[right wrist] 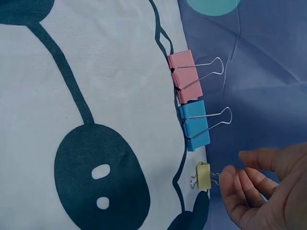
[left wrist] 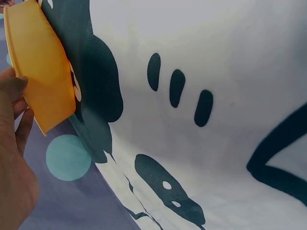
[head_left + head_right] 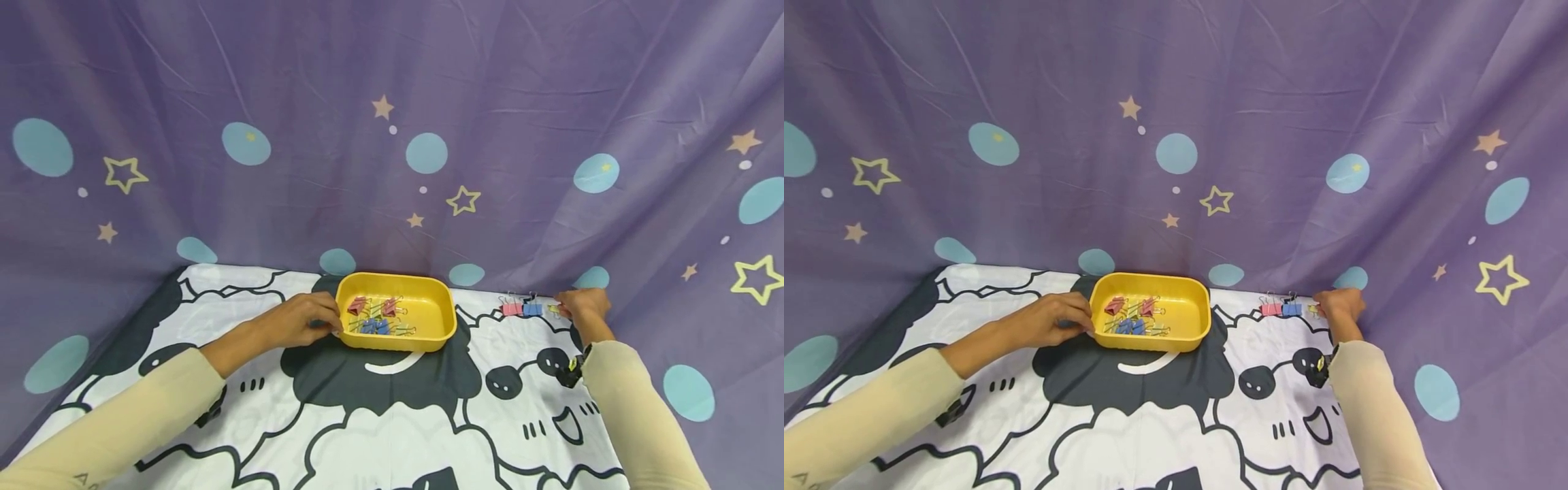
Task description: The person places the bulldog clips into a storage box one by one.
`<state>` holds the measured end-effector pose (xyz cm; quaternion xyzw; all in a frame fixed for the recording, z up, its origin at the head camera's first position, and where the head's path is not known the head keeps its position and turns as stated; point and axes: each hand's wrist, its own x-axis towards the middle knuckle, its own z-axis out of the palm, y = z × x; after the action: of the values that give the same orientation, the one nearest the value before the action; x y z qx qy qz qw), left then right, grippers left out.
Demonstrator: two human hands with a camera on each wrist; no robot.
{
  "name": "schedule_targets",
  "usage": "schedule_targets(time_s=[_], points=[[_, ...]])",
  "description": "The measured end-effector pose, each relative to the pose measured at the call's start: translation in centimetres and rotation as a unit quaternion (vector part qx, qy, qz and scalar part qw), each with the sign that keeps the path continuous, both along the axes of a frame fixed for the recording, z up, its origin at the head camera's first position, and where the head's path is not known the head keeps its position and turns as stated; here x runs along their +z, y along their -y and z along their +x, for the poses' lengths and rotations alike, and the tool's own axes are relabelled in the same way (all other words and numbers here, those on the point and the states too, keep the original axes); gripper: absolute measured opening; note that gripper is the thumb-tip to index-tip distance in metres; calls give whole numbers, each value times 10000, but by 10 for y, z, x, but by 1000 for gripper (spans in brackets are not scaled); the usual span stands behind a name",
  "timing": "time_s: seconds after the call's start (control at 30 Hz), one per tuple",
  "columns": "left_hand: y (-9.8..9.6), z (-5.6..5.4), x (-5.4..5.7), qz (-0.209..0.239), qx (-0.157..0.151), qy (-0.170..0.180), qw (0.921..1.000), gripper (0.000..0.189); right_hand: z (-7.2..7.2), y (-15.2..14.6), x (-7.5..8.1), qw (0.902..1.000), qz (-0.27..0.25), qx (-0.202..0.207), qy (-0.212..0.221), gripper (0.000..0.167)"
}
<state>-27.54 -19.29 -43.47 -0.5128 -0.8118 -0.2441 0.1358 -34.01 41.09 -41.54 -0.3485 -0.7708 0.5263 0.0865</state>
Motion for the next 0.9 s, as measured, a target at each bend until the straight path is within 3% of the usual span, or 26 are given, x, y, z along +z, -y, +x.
schedule_targets(time_s=[0.13,0.27,0.53,0.9], points=[[-1,1,-1,-14,0,13,10000,26,3,-3,-6,9997,-181,-171,-55,31],[-1,2,-1,-28,16,23,10000,27,8,-5,-10,9991,-384,-165,-41,22],[-2,3,2,-99,77,137,9998,27,16,-5,-12,9897,-1411,-213,-123,22],[-3,3,5,-89,94,108,9999,26,12,-8,-17,9836,-1764,-365,-71,20]])
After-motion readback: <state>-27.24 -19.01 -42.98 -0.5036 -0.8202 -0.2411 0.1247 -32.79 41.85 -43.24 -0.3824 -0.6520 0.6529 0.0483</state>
